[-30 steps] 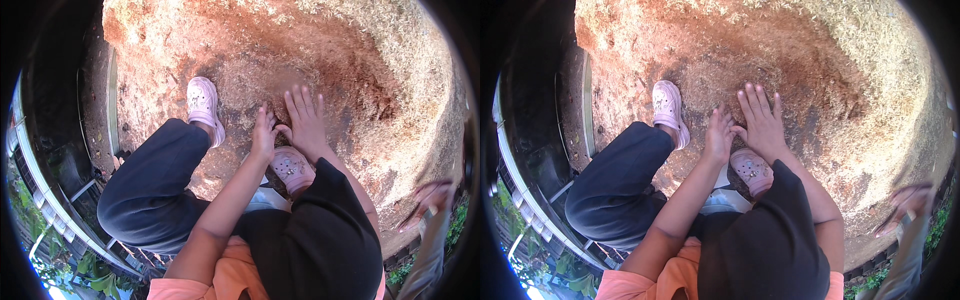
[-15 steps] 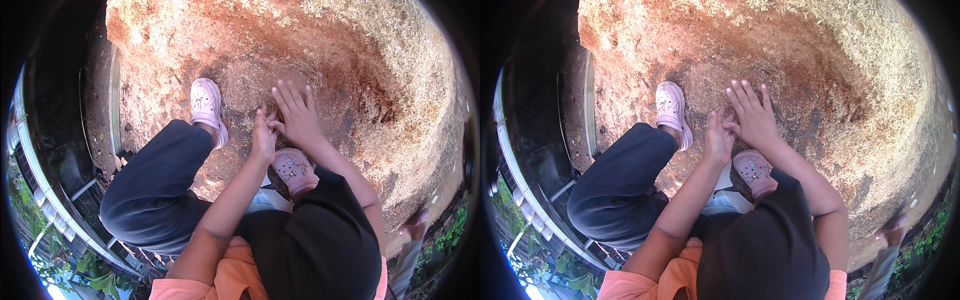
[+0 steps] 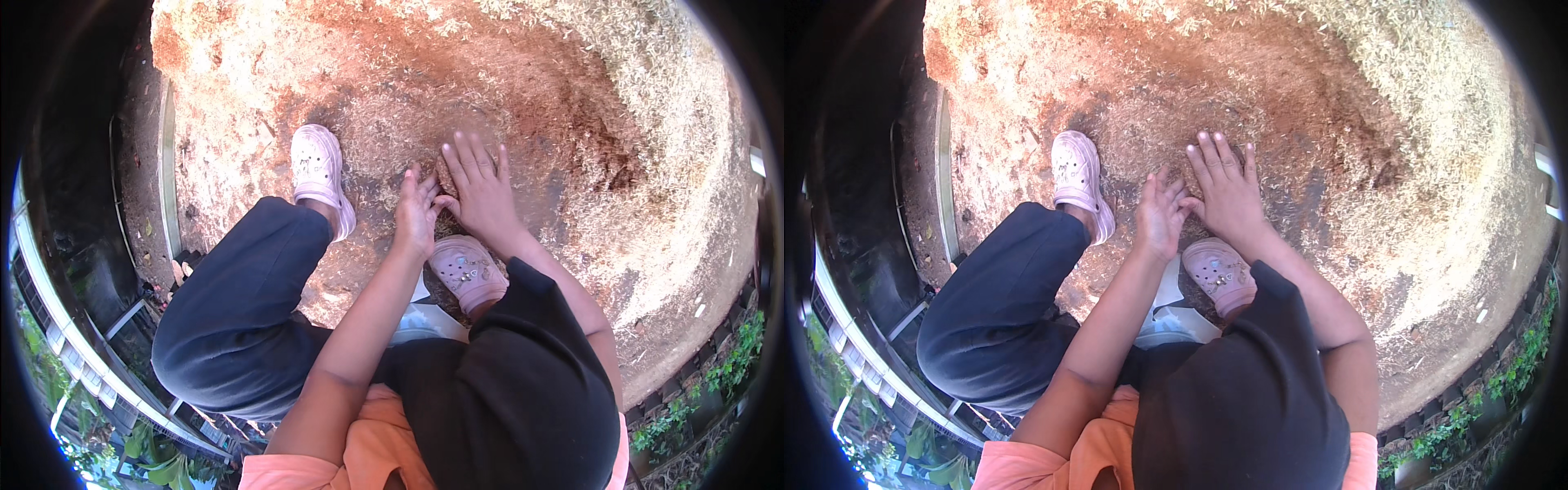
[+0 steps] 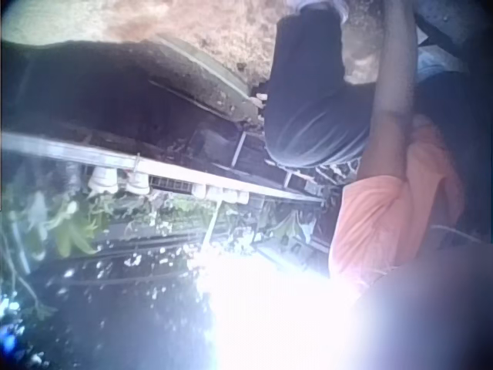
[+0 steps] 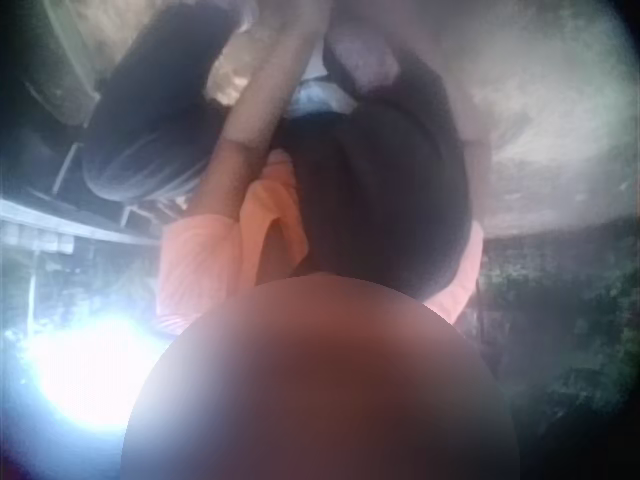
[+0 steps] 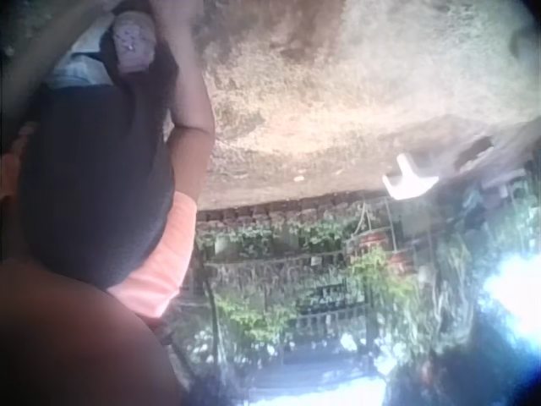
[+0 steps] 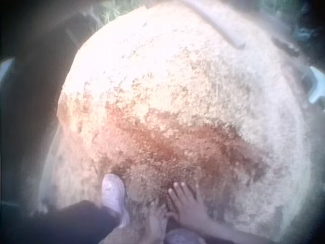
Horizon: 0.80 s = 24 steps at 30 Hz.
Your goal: The person scoops wood pellets from a large pile into a black plastic bag using a small scoop, then seals the bag. The person repeats this process multiple times, filling and sealing several bags.
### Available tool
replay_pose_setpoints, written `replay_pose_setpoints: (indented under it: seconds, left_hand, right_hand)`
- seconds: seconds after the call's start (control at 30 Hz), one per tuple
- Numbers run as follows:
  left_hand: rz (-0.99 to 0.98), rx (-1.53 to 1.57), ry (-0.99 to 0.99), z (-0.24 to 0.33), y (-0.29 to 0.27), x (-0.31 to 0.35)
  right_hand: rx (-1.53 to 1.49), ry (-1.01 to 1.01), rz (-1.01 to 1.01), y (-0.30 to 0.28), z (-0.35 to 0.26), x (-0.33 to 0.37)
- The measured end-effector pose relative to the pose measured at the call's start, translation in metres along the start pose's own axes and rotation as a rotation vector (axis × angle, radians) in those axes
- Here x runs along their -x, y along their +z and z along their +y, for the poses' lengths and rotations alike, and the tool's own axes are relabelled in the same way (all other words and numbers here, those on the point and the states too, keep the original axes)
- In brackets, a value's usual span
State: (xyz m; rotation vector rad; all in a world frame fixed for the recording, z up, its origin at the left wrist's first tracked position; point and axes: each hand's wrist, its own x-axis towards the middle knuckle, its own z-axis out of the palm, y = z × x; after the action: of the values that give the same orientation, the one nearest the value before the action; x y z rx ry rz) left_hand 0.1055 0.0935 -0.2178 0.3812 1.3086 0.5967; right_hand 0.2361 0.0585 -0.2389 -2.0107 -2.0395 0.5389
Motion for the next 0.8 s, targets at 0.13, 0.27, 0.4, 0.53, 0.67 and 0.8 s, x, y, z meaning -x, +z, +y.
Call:
replay_pose_setpoints:
  seconds: [0.13,0.27,0.4,0.53,0.67,0.8]
  left_hand:
    - [-0.012,-0.002,0.001,0.002,0.0,-0.001]
    - [-0.004,0.004,-0.013,0.003,-0.002,-0.003]
    - [-0.03,0.01,-0.005,0.004,-0.004,-0.004]
    - [-0.035,-0.002,-0.007,0.004,-0.007,-0.005]
    - [-0.048,-0.019,-0.004,0.003,-0.011,-0.007]
    - [-0.056,-0.02,-0.011,0.005,-0.012,-0.007]
  right_hand:
    - [0.011,-0.02,0.042,0.0,0.003,-0.002]
    - [0.02,-0.015,0.045,0.0,0.005,-0.001]
    - [0.038,0.029,0.006,0.002,0.005,0.002]
    - [0.008,-0.04,0.055,0.006,0.0,0.006]
    - [0.047,-0.054,-0.013,0.009,-0.006,0.007]
    - [0.004,-0.015,-0.024,0.009,-0.006,0.008]
